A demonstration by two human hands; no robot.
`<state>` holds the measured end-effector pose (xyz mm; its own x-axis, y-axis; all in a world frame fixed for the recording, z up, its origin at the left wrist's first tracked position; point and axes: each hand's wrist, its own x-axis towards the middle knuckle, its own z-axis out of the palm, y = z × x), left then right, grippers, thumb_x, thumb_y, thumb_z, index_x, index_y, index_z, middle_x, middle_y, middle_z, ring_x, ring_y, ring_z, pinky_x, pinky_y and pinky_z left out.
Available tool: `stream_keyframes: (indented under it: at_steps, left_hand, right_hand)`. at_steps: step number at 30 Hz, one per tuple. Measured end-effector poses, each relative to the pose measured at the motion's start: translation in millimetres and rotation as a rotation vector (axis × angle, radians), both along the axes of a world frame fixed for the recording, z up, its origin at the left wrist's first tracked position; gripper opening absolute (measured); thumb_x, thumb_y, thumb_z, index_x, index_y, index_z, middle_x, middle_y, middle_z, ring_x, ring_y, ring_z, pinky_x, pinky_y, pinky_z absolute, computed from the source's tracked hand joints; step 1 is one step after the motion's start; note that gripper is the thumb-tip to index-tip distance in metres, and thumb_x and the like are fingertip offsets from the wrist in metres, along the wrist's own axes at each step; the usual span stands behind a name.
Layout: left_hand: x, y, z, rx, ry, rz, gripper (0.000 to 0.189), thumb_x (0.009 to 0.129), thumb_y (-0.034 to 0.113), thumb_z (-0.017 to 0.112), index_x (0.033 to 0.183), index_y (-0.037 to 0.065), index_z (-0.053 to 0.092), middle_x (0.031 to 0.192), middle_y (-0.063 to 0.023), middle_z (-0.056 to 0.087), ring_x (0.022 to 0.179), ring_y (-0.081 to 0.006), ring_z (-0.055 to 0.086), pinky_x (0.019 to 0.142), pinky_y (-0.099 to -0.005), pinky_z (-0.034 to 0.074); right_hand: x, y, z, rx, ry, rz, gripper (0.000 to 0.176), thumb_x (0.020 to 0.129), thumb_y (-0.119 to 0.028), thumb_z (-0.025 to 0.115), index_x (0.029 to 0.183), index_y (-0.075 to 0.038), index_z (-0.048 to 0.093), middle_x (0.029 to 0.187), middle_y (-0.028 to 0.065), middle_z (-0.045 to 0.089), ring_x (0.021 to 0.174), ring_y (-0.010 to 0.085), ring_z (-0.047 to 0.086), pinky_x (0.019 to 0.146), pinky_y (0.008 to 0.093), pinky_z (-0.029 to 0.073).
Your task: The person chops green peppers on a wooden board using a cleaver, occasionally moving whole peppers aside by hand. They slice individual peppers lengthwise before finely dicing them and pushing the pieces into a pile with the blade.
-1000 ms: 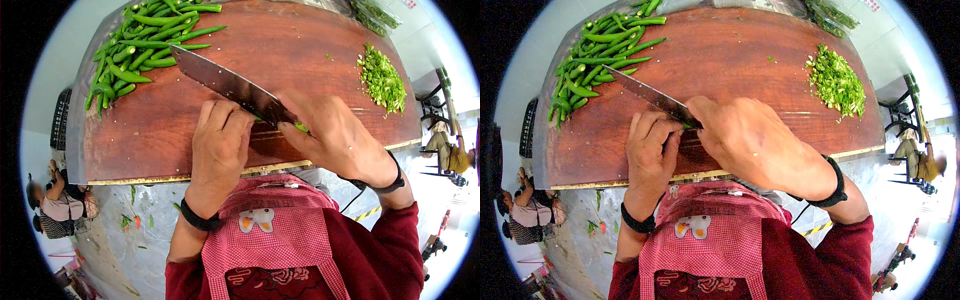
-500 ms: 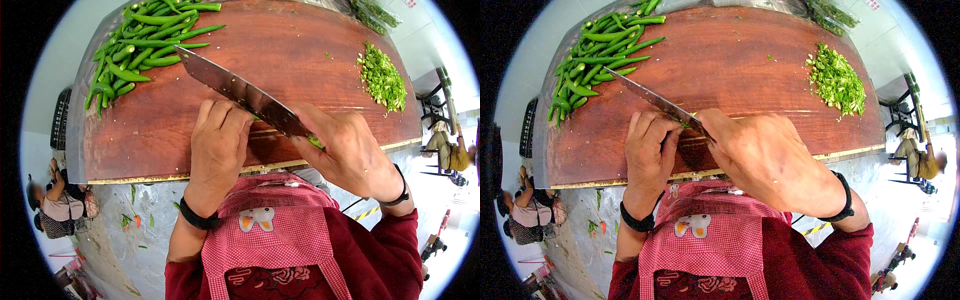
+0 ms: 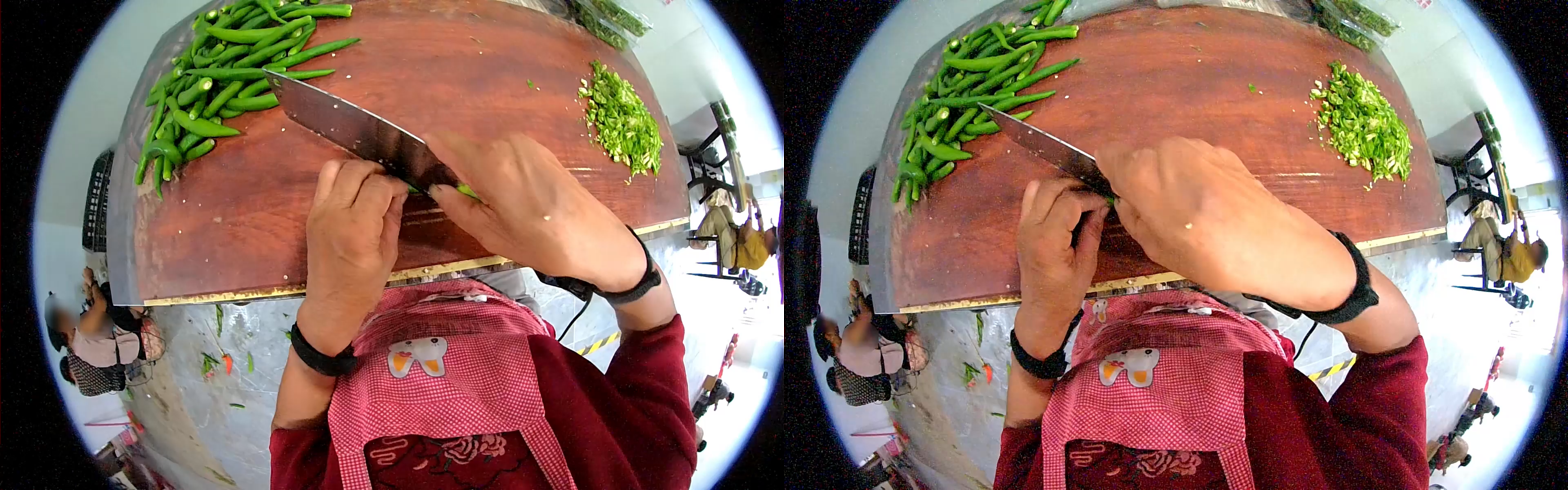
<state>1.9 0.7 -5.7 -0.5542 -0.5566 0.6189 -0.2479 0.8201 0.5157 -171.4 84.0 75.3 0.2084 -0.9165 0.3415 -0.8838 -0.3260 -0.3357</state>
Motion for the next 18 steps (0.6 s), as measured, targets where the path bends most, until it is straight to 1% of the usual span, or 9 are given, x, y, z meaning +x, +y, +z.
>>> stream_keyframes:
  at_steps: [2, 3, 5, 9, 12, 14, 15, 17, 18]
  left_hand:
    - [1.1, 2.4, 4.8, -0.079, -0.047, 0.078, 0.015, 0.078, -0.002, 0.072, 0.091, 0.003, 0.066, 0.095, -0.0124, 0.061, 0.092, -0.0334, 0.057, 0.080, -0.0417, 0.048]
    - [2.0, 2.4, 5.2, -0.086, -0.051, 0.080, 0.015, 0.078, -0.002, 0.072, 0.091, 0.003, 0.066, 0.095, -0.0124, 0.061, 0.092, -0.0334, 0.057, 0.080, -0.0417, 0.048]
    - [2.9, 2.7, 4.1, -0.047, -0.068, 0.089, 0.014, 0.079, 0.000, 0.072, 0.091, 0.004, 0.066, 0.096, -0.0118, 0.061, 0.092, -0.0330, 0.057, 0.080, -0.0420, 0.047]
    - [1.9, 5.4, 5.6, -0.008, -0.074, 0.072, 0.013, 0.080, 0.000, 0.071, 0.091, 0.004, 0.066, 0.096, -0.0121, 0.061, 0.092, -0.0327, 0.057, 0.080, -0.0418, 0.048]
    - [-1.8, 7.1, 8.5, -0.006, -0.088, 0.089, 0.013, 0.080, 0.000, 0.071, 0.091, 0.004, 0.066, 0.094, -0.0124, 0.062, 0.093, -0.0328, 0.058, 0.081, -0.0415, 0.048]
    - [-2.8, 7.6, 8.9, 0.008, -0.112, 0.086, 0.014, 0.080, -0.001, 0.071, 0.091, 0.004, 0.065, 0.094, -0.0127, 0.063, 0.093, -0.0329, 0.059, 0.081, -0.0408, 0.048]
    - [-3.8, 7.1, 9.5, 0.005, -0.122, 0.082, 0.014, 0.080, -0.001, 0.071, 0.091, 0.004, 0.065, 0.094, -0.0127, 0.063, 0.093, -0.0329, 0.059, 0.081, -0.0408, 0.048]
    - [-4.7, 6.7, 10.0, -0.022, -0.110, 0.067, 0.014, 0.079, -0.001, 0.072, 0.091, 0.003, 0.065, 0.094, -0.0127, 0.064, 0.092, -0.0327, 0.060, 0.082, -0.0403, 0.048]
    - [-4.6, 6.9, 9.6, -0.022, -0.121, 0.064, 0.014, 0.079, -0.001, 0.072, 0.091, 0.003, 0.065, 0.094, -0.0127, 0.064, 0.092, -0.0327, 0.060, 0.082, -0.0403, 0.048]
  right_hand:
    - [-3.0, -5.1, -7.1, -0.123, -0.027, 0.030, 0.021, 0.088, -0.010, 0.061, 0.105, 0.001, 0.054, 0.079, 0.0239, 0.063, 0.076, 0.0478, 0.061, 0.064, 0.0550, 0.049]
    - [-2.7, -5.9, -6.3, -0.130, -0.031, 0.032, 0.021, 0.088, -0.010, 0.061, 0.105, 0.001, 0.054, 0.079, 0.0239, 0.063, 0.076, 0.0478, 0.061, 0.064, 0.0550, 0.049]
    - [-2.4, -6.2, -3.6, 0.005, -0.125, -0.043, 0.022, 0.087, -0.010, 0.061, 0.105, 0.000, 0.055, 0.080, 0.0247, 0.063, 0.078, 0.0471, 0.062, 0.065, 0.0552, 0.048]
    - [-8.3, 0.3, 3.1, 0.014, -0.142, -0.033, 0.020, 0.086, -0.009, 0.061, 0.104, -0.001, 0.055, 0.075, 0.0249, 0.061, 0.075, 0.0471, 0.061, 0.063, 0.0554, 0.046]
    - [-16.4, 4.9, 7.4, 0.068, -0.136, -0.038, 0.021, 0.087, -0.010, 0.061, 0.103, 0.000, 0.054, 0.070, 0.0238, 0.060, 0.071, 0.0480, 0.060, 0.060, 0.0557, 0.045]
    - [-22.6, 7.2, 3.0, 0.141, -0.209, -0.008, 0.021, 0.087, -0.009, 0.061, 0.104, 0.001, 0.053, 0.065, 0.0229, 0.058, 0.066, 0.0471, 0.059, 0.057, 0.0550, 0.044]
    - [-24.5, 9.6, 3.1, 0.138, -0.219, -0.012, 0.021, 0.087, -0.009, 0.061, 0.104, 0.001, 0.053, 0.065, 0.0229, 0.058, 0.066, 0.0471, 0.059, 0.057, 0.0550, 0.044]
    - [-25.2, 15.6, 5.5, 0.316, -0.144, -0.058, 0.038, 0.086, -0.007, 0.068, 0.122, -0.001, 0.055, 0.083, 0.0224, 0.061, 0.073, 0.0443, 0.059, 0.061, 0.0486, 0.044]
    - [-24.4, 17.1, 4.7, 0.317, -0.155, -0.059, 0.038, 0.086, -0.007, 0.068, 0.122, -0.001, 0.055, 0.083, 0.0224, 0.061, 0.073, 0.0443, 0.059, 0.061, 0.0486, 0.044]
